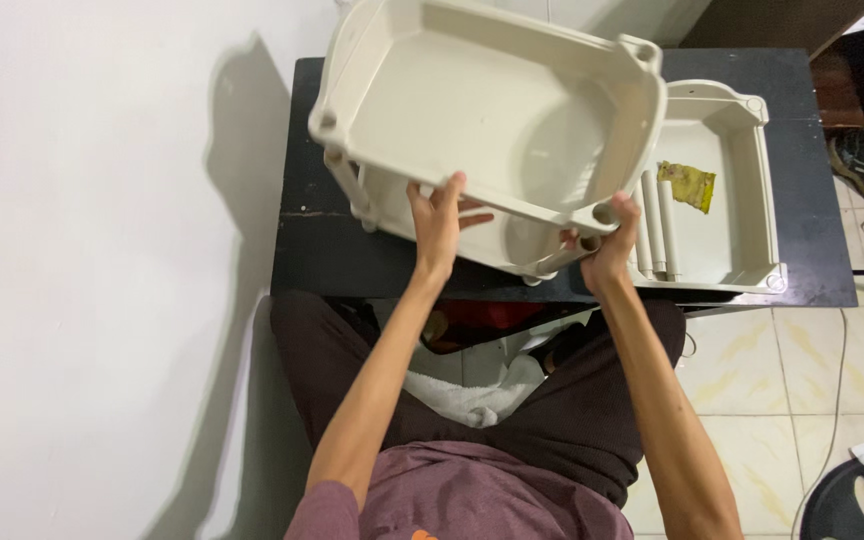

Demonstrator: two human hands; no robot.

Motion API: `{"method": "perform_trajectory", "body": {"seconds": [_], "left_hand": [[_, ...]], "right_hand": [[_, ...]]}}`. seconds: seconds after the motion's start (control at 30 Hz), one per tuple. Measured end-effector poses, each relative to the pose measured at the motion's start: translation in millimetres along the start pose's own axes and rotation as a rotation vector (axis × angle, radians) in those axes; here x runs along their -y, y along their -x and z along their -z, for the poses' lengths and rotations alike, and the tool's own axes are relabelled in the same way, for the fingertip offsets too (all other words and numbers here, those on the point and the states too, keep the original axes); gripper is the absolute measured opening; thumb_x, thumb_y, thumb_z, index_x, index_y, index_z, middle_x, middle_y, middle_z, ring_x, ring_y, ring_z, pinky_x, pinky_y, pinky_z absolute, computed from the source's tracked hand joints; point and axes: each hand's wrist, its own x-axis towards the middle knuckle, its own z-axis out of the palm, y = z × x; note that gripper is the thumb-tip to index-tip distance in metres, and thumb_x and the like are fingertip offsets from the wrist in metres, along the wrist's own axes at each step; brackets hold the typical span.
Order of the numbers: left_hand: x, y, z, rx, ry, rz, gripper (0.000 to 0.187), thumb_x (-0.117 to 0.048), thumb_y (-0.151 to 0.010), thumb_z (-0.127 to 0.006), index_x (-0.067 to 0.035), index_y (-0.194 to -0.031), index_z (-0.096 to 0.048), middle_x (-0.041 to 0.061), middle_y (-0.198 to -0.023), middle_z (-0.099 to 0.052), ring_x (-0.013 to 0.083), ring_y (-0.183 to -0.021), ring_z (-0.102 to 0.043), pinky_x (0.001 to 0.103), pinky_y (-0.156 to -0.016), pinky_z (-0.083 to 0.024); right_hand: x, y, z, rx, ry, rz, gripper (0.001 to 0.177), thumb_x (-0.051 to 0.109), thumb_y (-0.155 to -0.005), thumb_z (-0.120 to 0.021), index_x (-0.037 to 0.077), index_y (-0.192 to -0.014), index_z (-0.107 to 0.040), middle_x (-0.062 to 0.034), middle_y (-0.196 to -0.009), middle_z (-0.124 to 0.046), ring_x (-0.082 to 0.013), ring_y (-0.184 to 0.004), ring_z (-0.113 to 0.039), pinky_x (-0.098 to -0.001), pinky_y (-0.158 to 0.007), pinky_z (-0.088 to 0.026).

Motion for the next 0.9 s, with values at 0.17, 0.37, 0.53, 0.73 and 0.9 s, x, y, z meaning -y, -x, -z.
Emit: {"method": "perform_trajectory", "body": {"seconds": [0.17,0.37,0.53,0.73,0.9], "left_hand": [[-19,-34,20,0.029,-0.091,-0.106,0.082,-0.035,-0.088,-0.069,0.001,-0.150,-0.030,0.034,-0.120,-0.062,0.0367,-0.096,-0.070,0.041,-0.077,-0.066],[-21,-12,44,0.140,-0.274,-0.323,0.076,-0.035,-0.091,-0.075,0.005,-0.147,-0.044,0.023,-0.146,-0.050,0.0333,-0.127,-0.064,0.043,-0.099,-0.057],[2,38,33,0.061,-0.388,-0.061,0.071,-0.041,-0.079,-0.078,-0.002,-0.132,-0.053,0.020,-0.122,-0.068,0.0291,-0.108,-0.072,0.044,-0.088,-0.065],[39,64,-1,0.079,-0.522,-0.357,0.064,-0.045,-0.085,-0.081,0.001,-0.123,-0.057,0.018,-0.113,-0.071,0.0248,-0.105,-0.069,0.041,-0.096,-0.055],[43,53,2,0.029,-0.442,-0.397,0.048,-0.039,-0.093,-0.074,0.001,-0.117,-0.063,0.014,-0.103,-0.076,0.0218,-0.097,-0.071,0.038,-0.095,-0.055]], "right_hand": [[-14,24,-47,0.216,-0.015,0.062,0.057,0.050,-0.093,-0.064,-0.002,-0.114,-0.058,-0.0135,-0.096,-0.067,-0.0234,-0.087,-0.069,-0.0484,-0.095,-0.057],[-9,30,-98,0.143,0.041,-0.026,0.058,0.046,-0.091,-0.063,0.008,-0.130,-0.043,-0.0147,-0.118,-0.064,-0.0298,-0.109,-0.067,-0.0522,-0.102,-0.051],[-3,22,-59,0.183,0.351,-0.075,0.076,0.071,-0.097,-0.028,0.010,-0.134,-0.051,-0.0118,-0.129,-0.062,-0.0267,-0.120,-0.064,-0.0483,-0.100,-0.051],[20,-47,42,-0.380,0.233,0.022,0.069,0.068,-0.100,-0.034,0.002,-0.112,-0.052,-0.0214,-0.129,-0.064,-0.0354,-0.111,-0.069,-0.0551,-0.093,-0.058],[36,-103,72,-0.102,0.253,0.011,0.081,0.074,-0.096,-0.035,0.015,-0.151,-0.030,-0.0117,-0.148,-0.047,-0.0242,-0.131,-0.049,-0.0508,-0.100,-0.047]]}}
